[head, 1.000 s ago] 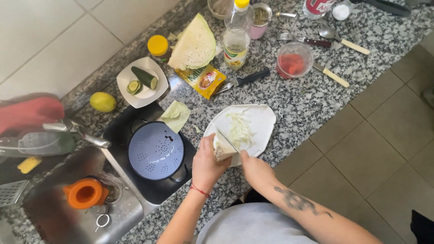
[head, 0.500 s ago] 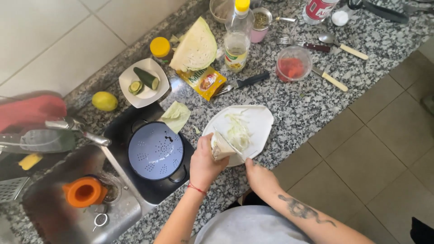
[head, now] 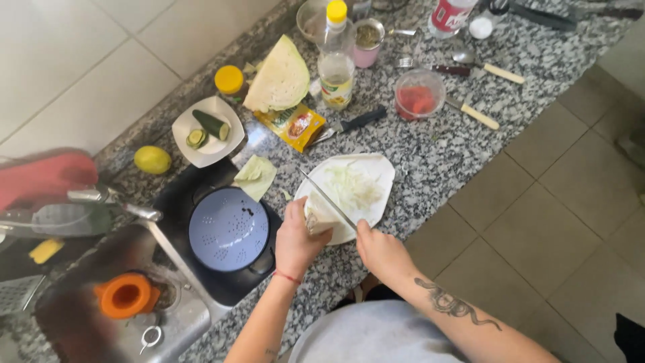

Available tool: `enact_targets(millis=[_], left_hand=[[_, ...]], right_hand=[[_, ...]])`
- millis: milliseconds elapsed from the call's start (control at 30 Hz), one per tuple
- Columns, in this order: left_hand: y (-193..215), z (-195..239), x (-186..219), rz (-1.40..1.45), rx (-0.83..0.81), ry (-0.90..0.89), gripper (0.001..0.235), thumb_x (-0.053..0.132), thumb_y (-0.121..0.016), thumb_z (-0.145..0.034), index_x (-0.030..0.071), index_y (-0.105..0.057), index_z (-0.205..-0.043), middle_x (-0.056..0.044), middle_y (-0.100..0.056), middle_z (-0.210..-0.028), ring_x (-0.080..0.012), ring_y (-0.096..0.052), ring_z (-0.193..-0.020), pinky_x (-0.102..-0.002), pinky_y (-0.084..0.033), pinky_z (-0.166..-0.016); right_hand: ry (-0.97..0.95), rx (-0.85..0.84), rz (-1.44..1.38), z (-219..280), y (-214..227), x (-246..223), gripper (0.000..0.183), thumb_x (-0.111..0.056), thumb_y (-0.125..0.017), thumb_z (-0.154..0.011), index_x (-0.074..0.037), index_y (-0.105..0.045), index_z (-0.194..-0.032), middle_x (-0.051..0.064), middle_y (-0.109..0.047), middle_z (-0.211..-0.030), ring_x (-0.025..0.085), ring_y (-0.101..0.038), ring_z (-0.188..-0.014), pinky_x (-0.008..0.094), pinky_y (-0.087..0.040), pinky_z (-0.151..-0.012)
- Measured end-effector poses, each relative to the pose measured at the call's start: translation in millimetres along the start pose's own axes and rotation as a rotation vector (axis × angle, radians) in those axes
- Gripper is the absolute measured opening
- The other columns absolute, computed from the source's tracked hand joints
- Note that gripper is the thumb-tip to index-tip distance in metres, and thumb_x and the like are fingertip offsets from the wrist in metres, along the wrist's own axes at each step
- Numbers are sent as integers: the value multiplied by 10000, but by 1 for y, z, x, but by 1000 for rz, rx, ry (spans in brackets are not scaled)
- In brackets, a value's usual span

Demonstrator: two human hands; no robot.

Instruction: The person cuts a wedge of cabbage on a white cutting board using a knife, then transfers the chopped pieces into a blue colander in the sink. They rinse the cabbage under running water and place the empty cutting board on the counter.

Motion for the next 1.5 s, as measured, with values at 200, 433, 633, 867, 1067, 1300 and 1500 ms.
enact_targets(millis=[200,433,633,867,1067,1300,1500], left_hand=[[3,-3,1,0,-25,-12,666,261,-722,-641,118,-431,-1222,-97,-503,-1148,-459,-616,-906,-546,-564,-762],[-1,-6,-4,-1,-20,-22,658,241,-733,-651,97,-442,-1223,-110,-502,-1143,-456,-616,-914,-533,-574,-737],[-3,-10,-6,-18,-8,-15,657,282,-732,-633,127,-438,-1200,-75,-504,-1146,-465,-621,-871,-552,-567,-747],[-3,-4,-4,-31,1,-12,661,264,-728,-637,122,-438,-1213,-90,-510,-1121,-463,-623,-864,-546,-565,-748],[-4,-8,-2,-38,0,-16,684,261,-732,-626,122,-432,-1225,-98,-509,-1118,-465,-623,-861,-545,-560,-756],[-4,-7,-2,-30,-9,-3,676,271,-724,-635,124,-437,-1229,-93,-513,-1096,-457,-628,-847,-537,-563,-746],[-6,-7,-5,-25,-10,10,689,281,-720,-629,136,-427,-1235,-92,-512,-1108,-460,-625,-859,-545,-560,-744]], right_hand=[[18,-32,83,4,-7,-1,149,-199,-384,-920,-78,-425,-996,165,-626,-611,382,-674,-612,462,-558,-491],[66,-89,132,-25,-14,-8,130,-184,-391,-913,-71,-427,-966,144,-616,-583,336,-673,-572,409,-548,-449],[48,-93,79,-24,-10,-10,131,-96,-411,-883,-9,-471,-959,181,-609,-563,324,-656,-522,397,-528,-410],[60,-137,68,-32,-16,-8,131,-75,-405,-893,8,-462,-975,200,-614,-591,330,-656,-556,411,-531,-435],[28,-177,65,-34,-16,-4,116,-81,-428,-881,-7,-459,-965,206,-621,-616,340,-665,-583,408,-539,-453],[-21,-234,67,-19,-23,5,150,-81,-454,-856,-8,-466,-986,224,-633,-651,375,-676,-640,458,-554,-516],[-30,-211,105,-8,-17,2,191,-76,-431,-859,3,-478,-1026,218,-643,-674,364,-680,-646,449,-564,-528]])
Point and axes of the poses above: each hand's wrist, its own z-axis away from the middle knuckle, its own y-axis out of the back of the hand, x = y × z, the point moved 2 cm from there along -z, towards the middle knuckle
